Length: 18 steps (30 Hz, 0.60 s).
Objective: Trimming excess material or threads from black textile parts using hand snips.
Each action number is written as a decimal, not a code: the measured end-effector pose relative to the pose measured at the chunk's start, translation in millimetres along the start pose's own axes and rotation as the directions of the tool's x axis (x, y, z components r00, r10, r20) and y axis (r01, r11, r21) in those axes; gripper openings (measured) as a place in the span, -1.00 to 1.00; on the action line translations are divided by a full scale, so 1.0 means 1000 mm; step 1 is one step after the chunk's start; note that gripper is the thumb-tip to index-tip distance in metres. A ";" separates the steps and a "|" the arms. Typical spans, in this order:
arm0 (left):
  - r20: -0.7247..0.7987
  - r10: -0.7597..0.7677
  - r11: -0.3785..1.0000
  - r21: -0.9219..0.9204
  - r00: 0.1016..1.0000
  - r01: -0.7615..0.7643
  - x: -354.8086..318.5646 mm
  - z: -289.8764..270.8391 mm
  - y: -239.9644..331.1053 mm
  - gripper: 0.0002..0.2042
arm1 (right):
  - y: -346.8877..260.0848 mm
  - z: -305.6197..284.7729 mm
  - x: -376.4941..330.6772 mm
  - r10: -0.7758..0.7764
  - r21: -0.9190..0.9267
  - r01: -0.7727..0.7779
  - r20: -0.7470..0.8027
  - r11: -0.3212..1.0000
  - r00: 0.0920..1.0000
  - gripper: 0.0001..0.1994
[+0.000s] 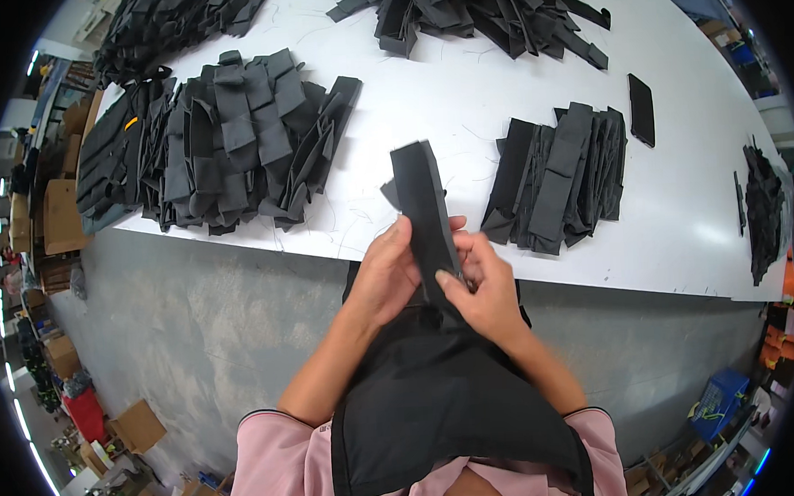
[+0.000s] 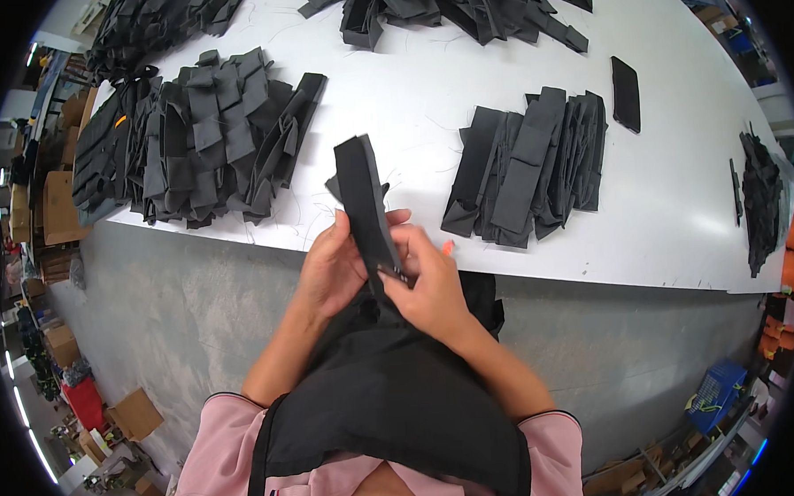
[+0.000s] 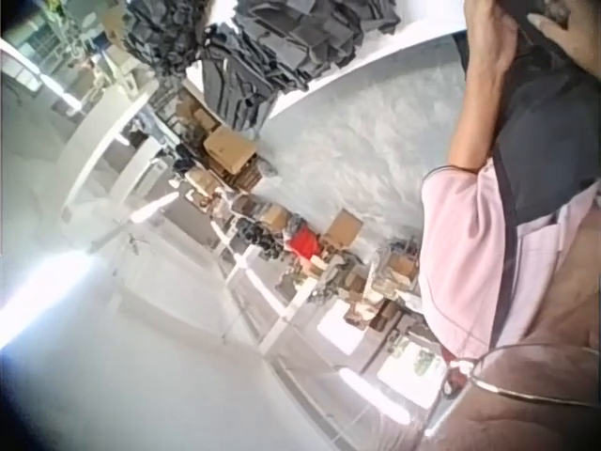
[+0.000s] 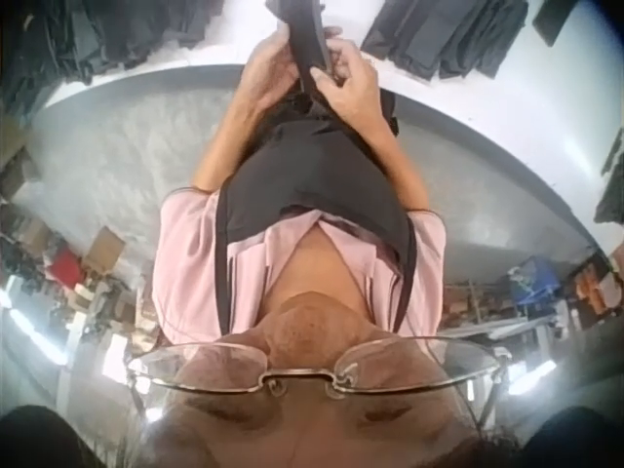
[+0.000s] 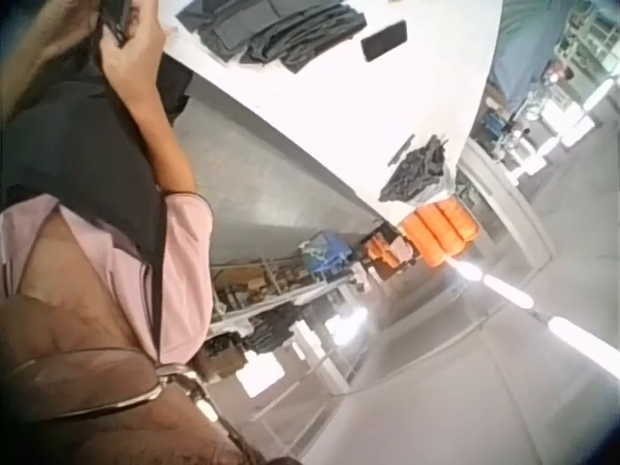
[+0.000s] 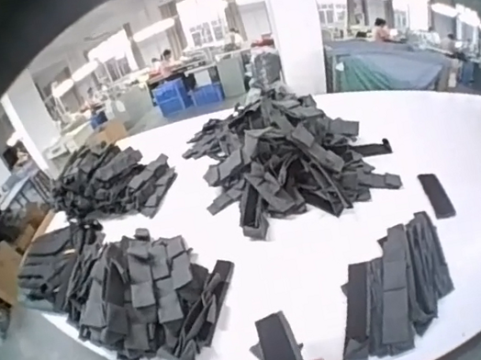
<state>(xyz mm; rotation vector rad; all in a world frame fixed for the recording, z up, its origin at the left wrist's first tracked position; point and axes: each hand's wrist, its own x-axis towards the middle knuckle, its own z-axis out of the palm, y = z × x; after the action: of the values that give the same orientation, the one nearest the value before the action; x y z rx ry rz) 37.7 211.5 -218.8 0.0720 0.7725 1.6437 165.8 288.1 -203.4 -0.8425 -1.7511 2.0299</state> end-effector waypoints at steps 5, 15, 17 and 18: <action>0.052 -0.061 0.997 0.042 0.997 0.058 0.004 0.005 0.012 -0.55 | 0.009 -0.005 -0.018 0.027 0.046 -0.030 0.063 0.998 0.998 -0.65; -0.114 -0.098 0.973 0.196 0.989 0.119 -0.002 0.017 0.012 -0.64 | -0.012 -0.031 0.005 -0.628 -0.861 0.310 -0.014 0.404 0.778 -0.67; -0.114 -0.114 0.969 0.207 0.987 0.136 -0.002 0.018 0.013 -0.64 | -0.010 -0.032 0.009 -0.667 -0.840 0.347 -0.025 0.418 0.744 -0.69; -0.118 -0.112 0.966 0.220 0.987 0.136 -0.003 0.018 0.015 -0.64 | -0.010 -0.032 0.009 -0.666 -0.838 0.347 -0.026 0.421 0.745 -0.69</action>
<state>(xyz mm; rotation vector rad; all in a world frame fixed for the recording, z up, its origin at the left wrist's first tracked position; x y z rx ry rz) 34.0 216.4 -196.5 0.0984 1.0239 1.4440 177.5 319.9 -198.2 -0.6677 -2.2995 0.5504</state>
